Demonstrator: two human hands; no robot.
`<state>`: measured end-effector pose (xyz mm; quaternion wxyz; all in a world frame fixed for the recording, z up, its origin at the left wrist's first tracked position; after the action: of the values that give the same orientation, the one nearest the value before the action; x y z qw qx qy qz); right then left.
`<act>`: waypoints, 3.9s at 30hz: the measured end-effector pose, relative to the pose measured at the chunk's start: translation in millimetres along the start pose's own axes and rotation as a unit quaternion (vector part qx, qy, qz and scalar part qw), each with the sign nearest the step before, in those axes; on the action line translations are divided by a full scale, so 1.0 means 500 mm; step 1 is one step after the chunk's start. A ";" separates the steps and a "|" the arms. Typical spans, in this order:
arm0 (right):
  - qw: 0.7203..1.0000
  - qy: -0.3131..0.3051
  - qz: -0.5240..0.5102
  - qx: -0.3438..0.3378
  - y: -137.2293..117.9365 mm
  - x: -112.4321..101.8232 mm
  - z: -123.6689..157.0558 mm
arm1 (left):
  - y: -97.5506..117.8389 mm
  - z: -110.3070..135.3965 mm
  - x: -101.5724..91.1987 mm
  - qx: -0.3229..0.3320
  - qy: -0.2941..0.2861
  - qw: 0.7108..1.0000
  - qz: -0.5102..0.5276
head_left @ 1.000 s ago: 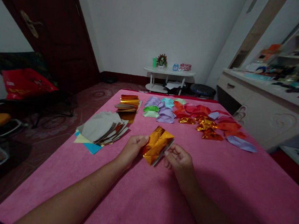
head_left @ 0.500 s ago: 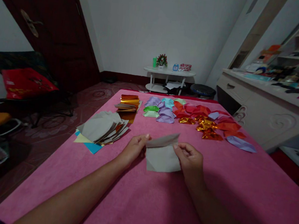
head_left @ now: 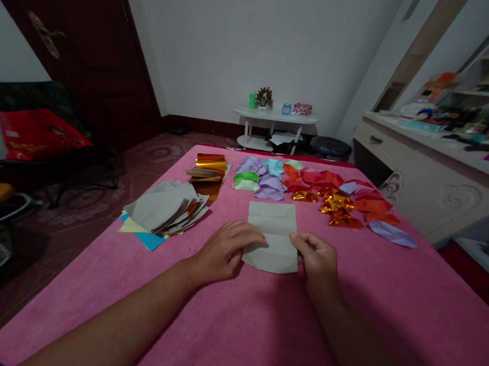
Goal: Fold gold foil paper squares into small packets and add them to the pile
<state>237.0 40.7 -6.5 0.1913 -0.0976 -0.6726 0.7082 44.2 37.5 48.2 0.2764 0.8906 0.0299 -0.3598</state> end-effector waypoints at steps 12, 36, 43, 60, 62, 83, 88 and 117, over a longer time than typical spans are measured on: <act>0.996 -0.070 0.050 0.037 0.017 -0.016 -0.023 | -0.044 0.004 0.032 -0.046 -0.037 0.998 0.006; 0.930 -0.294 0.201 -0.095 -0.037 0.004 -0.021 | -0.058 0.002 0.029 -0.177 -0.018 0.977 0.118; 0.972 -0.148 0.079 -0.167 -0.082 -0.010 -0.003 | -0.101 0.023 -0.005 -0.282 0.185 0.902 0.268; 0.980 -0.131 0.023 -0.150 -0.054 0.053 0.077 | -0.123 0.049 0.027 -0.416 0.239 0.762 0.434; 0.990 -0.043 0.028 -0.132 -0.048 0.017 0.049 | -0.129 0.049 0.017 -0.425 0.216 0.790 0.386; 0.989 -0.132 0.053 -0.051 0.007 0.009 -0.014 | -0.077 0.015 -0.011 -0.303 0.148 0.919 0.205; 0.984 -0.172 0.036 -0.015 0.000 0.017 -0.004 | -0.080 0.020 0.023 -0.317 0.141 0.816 0.462; 0.889 -0.094 0.217 -0.391 -0.123 0.003 0.036 | 0.012 0.009 0.011 -0.012 0.007 0.961 -0.277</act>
<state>237.0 26.2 55.9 -0.0852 -0.2407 -0.8720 0.4176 47.2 29.4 44.7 0.1766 0.8466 0.2815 -0.4157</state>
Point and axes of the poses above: each hand's wrist, its own z-axis away from the middle knuckle, its own x-axis out of the palm, y = z × x, the point moved 7 cm from there along -z, towards the middle knuckle, and after that the axes turned 2 degrees about y, right-handed, at the moved point
